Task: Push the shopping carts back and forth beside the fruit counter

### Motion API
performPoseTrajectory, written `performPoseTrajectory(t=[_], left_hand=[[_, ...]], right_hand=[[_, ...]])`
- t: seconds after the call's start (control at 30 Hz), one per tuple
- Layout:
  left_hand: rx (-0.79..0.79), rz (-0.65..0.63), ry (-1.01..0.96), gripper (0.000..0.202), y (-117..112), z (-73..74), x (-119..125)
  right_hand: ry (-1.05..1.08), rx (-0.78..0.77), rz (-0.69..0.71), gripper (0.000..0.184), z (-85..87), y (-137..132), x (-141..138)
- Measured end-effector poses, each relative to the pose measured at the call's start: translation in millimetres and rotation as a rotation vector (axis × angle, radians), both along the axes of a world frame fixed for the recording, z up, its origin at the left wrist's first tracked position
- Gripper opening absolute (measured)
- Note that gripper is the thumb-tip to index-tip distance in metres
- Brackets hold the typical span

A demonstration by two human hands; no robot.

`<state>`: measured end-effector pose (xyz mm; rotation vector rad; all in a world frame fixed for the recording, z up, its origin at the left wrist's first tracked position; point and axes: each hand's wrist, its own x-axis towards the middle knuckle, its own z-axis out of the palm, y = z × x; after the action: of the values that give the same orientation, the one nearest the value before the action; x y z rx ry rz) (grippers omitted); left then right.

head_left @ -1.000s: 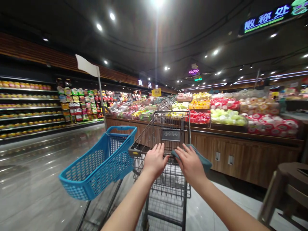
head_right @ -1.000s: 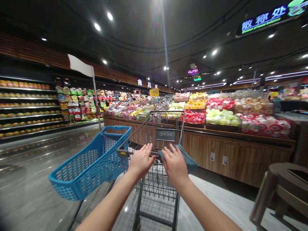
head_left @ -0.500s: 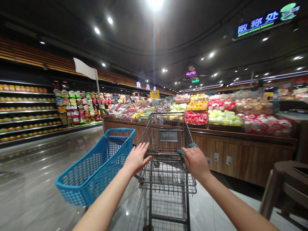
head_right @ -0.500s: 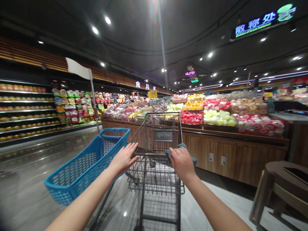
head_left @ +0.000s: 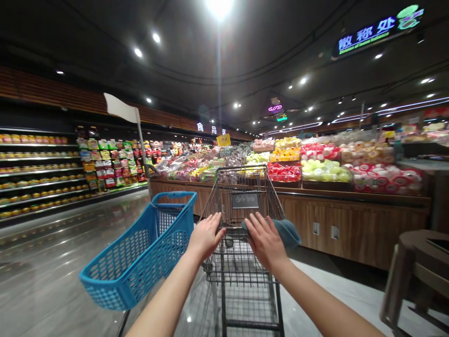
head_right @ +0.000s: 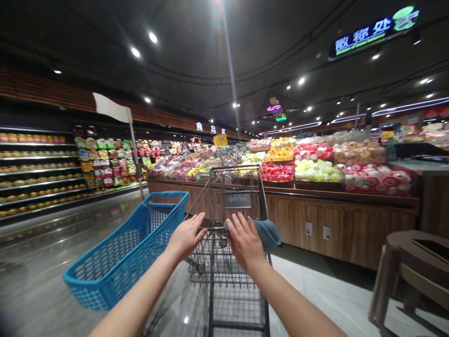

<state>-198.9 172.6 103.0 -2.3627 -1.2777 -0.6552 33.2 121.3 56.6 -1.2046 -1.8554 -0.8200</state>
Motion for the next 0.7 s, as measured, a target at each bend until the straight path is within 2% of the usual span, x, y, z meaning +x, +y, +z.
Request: performPoseTrajectory(t=[0.17, 0.33, 0.53, 0.63, 0.7], left_hand=[[0.068, -0.042, -0.016, 0.055, -4, -5.0, 9], [0.072, -0.049, -0.042, 0.055, -19, -6.9, 30], [0.061, -0.081, -0.046, 0.053, -34, -6.9, 51], [0.069, -0.064, -0.057, 0.054, -37, -7.1, 58], [0.074, -0.047, -0.070, 0.053, -39, -7.1, 62]], right_hand=[[-0.034, -0.007, -0.058, 0.051, -3.4, -10, 34], [0.003, 0.009, -0.156, 0.048, -3.1, -16, 66], [0.035, -0.049, -0.088, 0.060, 1.3, -23, 116], [0.033, -0.058, -0.076, 0.049, 3.7, -26, 134], [0.034, -0.066, -0.068, 0.040, 4.3, -26, 137]])
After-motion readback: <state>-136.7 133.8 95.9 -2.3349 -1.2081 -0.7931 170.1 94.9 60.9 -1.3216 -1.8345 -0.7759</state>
